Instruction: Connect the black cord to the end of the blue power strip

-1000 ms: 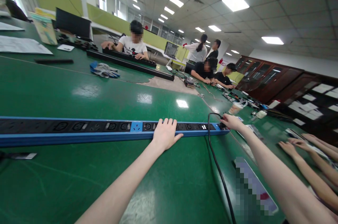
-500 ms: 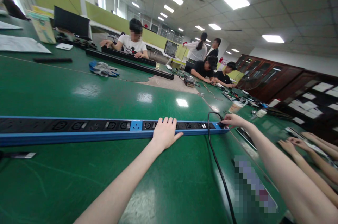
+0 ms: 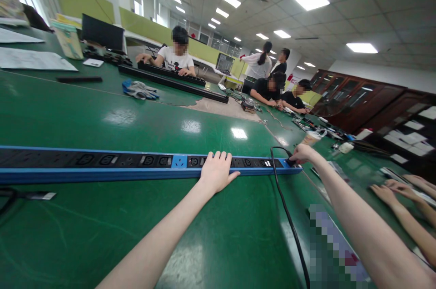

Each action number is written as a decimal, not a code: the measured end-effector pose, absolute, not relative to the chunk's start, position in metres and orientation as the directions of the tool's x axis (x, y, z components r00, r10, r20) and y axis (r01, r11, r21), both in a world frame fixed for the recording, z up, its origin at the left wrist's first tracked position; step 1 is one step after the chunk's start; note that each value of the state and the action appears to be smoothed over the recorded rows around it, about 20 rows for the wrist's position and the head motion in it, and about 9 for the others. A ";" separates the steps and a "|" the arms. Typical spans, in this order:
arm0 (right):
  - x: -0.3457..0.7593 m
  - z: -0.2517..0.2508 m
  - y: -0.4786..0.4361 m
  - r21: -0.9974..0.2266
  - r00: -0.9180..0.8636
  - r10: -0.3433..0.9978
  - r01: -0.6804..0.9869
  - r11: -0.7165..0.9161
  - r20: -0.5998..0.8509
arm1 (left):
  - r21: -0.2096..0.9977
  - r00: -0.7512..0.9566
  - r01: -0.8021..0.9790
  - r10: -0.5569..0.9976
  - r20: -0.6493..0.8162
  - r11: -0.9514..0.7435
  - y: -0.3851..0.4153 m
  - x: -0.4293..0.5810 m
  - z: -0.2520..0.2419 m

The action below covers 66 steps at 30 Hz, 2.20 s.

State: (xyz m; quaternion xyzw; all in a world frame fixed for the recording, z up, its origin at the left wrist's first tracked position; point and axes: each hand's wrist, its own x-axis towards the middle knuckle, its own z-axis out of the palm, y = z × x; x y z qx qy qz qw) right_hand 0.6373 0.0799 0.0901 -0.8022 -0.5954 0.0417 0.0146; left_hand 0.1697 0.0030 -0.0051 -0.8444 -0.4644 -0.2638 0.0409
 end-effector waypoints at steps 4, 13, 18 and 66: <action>0.635 0.094 0.082 -0.024 0.366 0.900 0.924 -0.382 -0.236 | 0.169 0.428 0.808 0.761 0.488 -0.564 0.003 0.169 -0.004; 0.608 0.107 0.063 0.066 0.365 0.916 0.931 -0.359 -0.169 | 0.155 0.428 0.809 0.749 0.505 -0.567 0.004 0.170 -0.006; 0.611 0.108 0.068 0.069 0.341 0.910 0.940 -0.335 -0.234 | 0.158 0.441 0.800 0.746 0.499 -0.579 0.004 0.169 -0.005; 0.635 0.074 0.055 0.200 0.224 0.970 0.959 -0.202 -0.096 | 0.149 0.447 0.807 0.756 0.479 -0.572 0.002 0.169 -0.001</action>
